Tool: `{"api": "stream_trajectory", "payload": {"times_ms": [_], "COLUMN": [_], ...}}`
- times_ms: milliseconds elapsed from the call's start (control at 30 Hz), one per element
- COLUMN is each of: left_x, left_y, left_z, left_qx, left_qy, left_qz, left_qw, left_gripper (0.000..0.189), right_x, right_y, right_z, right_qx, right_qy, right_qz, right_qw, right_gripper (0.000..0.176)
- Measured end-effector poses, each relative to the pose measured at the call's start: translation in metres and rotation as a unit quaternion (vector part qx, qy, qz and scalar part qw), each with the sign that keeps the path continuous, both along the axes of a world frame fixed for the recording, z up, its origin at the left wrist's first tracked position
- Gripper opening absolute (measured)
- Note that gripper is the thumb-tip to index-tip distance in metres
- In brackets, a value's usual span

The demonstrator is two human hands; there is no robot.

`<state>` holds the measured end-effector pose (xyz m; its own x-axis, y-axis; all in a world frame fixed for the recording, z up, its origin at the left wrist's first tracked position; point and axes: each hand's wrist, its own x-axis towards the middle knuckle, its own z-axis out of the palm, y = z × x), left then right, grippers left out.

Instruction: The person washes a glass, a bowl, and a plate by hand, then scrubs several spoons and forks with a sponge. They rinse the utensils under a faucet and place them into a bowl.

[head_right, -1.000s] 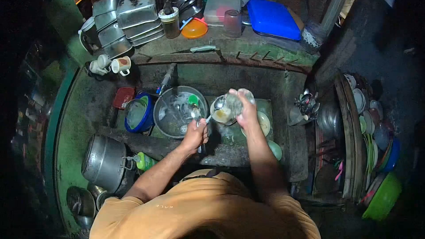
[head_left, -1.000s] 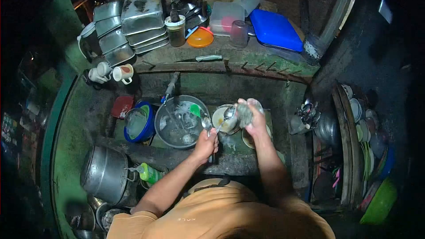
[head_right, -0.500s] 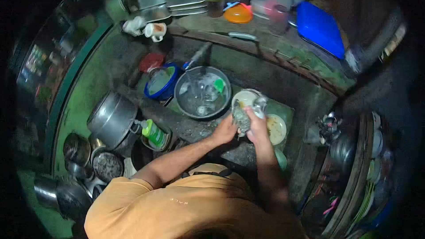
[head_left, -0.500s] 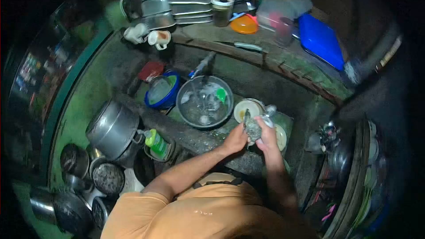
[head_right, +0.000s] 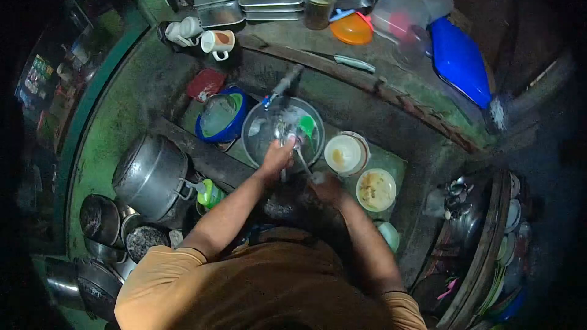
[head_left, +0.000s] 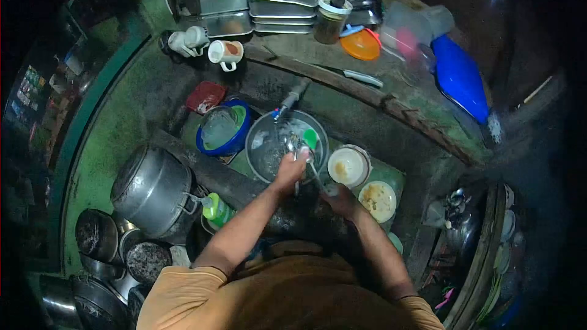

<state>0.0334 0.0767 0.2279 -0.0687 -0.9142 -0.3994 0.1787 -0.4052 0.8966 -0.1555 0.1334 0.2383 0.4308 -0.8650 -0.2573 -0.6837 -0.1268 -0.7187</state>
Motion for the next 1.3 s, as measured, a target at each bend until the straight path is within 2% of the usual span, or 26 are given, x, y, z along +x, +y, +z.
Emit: {"api": "stream_trajectory", "payload": {"times_ms": [67,100,133,200,333,400,467,500,533,567,600,667,733,800,833,867,900,933,967,1000,1033,1067,1100,1133,1200,1300], "left_x": [0.031,0.045,0.049,0.055,0.059,0.059,0.055,0.05,0.04,0.029,0.018,0.006,-0.009,-0.024,-0.031,-0.036,-0.042,-0.049,-0.055,-0.062,-0.068,-0.076,-0.086,-0.097,-0.12,-0.142], "left_y": [-0.006,-0.003,-0.002,-0.003,-0.004,-0.004,-0.009,-0.009,-0.001,0.01,0.018,0.015,0.019,0.026,0.03,0.035,0.039,0.043,0.046,0.049,0.052,0.058,0.063,0.069,0.084,0.111], "left_z": [-0.018,-0.028,-0.03,-0.034,-0.008,0.037,0.005,-0.007,0.007,0.022,0.034,0.023,0.033,0.038,0.04,0.043,0.046,0.048,0.049,0.048,0.042,0.038,0.036,0.04,0.049,0.072], "left_qx": [-0.019,-0.108,-0.105,-0.082,-0.002,-0.046,-0.078,-0.11,-0.114,-0.227,-0.339,-0.372,-0.396,-0.2,-0.201,-0.1,0.004,0.002,0.08,0.158,0.191,0.193,0.234,0.274,0.204,0.041], "left_qy": [0.089,0.127,0.127,-0.026,-0.005,-0.221,-0.259,-0.298,-0.297,-0.322,-0.341,-0.295,-0.173,-0.144,-0.144,-0.028,0.087,0.085,0.18,0.271,0.322,0.319,0.341,0.361,0.283,0.047], "left_qz": [-0.057,-0.104,-0.106,-0.126,-0.125,-0.171,-0.184,-0.194,-0.201,-0.168,-0.133,-0.151,-0.164,-0.202,-0.208,-0.208,-0.203,-0.207,-0.193,-0.175,-0.199,-0.204,-0.222,-0.237,-0.266,-0.249], "left_qw": [0.994,0.981,0.981,0.988,0.992,0.959,0.945,0.928,0.927,0.903,0.867,0.867,0.887,0.948,0.946,0.973,0.975,0.975,0.961,0.933,0.906,0.905,0.883,0.859,0.899,0.967], "left_gripper": [0.038,0.041,0.041,0.03,0.027,0.022,0.018,0.014,0.014,0.013,0.013,0.016,0.014,0.005,0.005,0.005,0.005,0.005,0.009,0.014,0.014,0.014,0.01,0.006,0.004,0.007], "right_x": [0.003,0.008,0.016,0.034,0.041,0.039,0.045,0.052,0.057,0.059,0.055,0.034,0.013,-0.016,-0.032,-0.048,-0.065,-0.078,-0.091,-0.094,-0.097,-0.093,-0.086,-0.08,-0.091,-0.108], "right_y": [-0.015,-0.023,-0.035,-0.059,-0.079,-0.074,-0.058,-0.053,-0.051,-0.047,-0.045,-0.048,-0.046,-0.048,-0.042,-0.034,-0.023,-0.016,-0.002,0.008,0.018,0.023,0.029,0.036,0.047,0.057], "right_z": [-0.038,-0.046,-0.038,-0.018,-0.018,-0.003,0.008,0.025,0.032,0.037,0.04,0.044,0.063,0.032,0.033,0.033,0.033,0.037,0.029,0.031,0.033,0.031,0.039,0.044,0.046,0.058], "right_qx": [0.065,0.099,0.101,0.125,0.101,0.11,0.011,0.037,0.032,-0.121,-0.262,-0.278,-0.094,-0.055,0.047,0.146,0.123,0.143,-0.082,-0.187,-0.296,-0.182,-0.059,-0.17,-0.205,-0.295], "right_qy": [-0.093,-0.123,-0.123,-0.118,-0.124,-0.126,-0.386,-0.5,-0.5,-0.31,-0.096,-0.123,-0.252,-0.331,-0.473,-0.598,-0.614,-0.679,-0.466,-0.334,-0.191,-0.408,-0.601,-0.502,-0.262,-0.139], "right_qz": [-0.145,-0.204,-0.207,-0.212,-0.252,-0.276,-0.303,-0.318,-0.324,-0.294,-0.247,-0.26,-0.334,-0.378,-0.41,-0.423,-0.394,-0.367,-0.359,-0.328,-0.311,-0.335,-0.337,-0.318,-0.336,-0.327], "right_qw": [0.983,0.966,0.965,0.962,0.954,0.947,0.871,0.805,0.803,0.896,0.928,0.916,0.903,0.863,0.779,0.665,0.673,0.62,0.805,0.864,0.883,0.829,0.722,0.786,0.881,0.887], "right_gripper": [0.025,0.025,0.025,0.027,0.029,0.029,0.027,0.024,0.024,0.023,0.022,0.019,0.017,0.022,0.025,0.028,0.032,0.029,0.025,0.023,0.021,0.02,0.02,0.018,0.017,0.012]}}
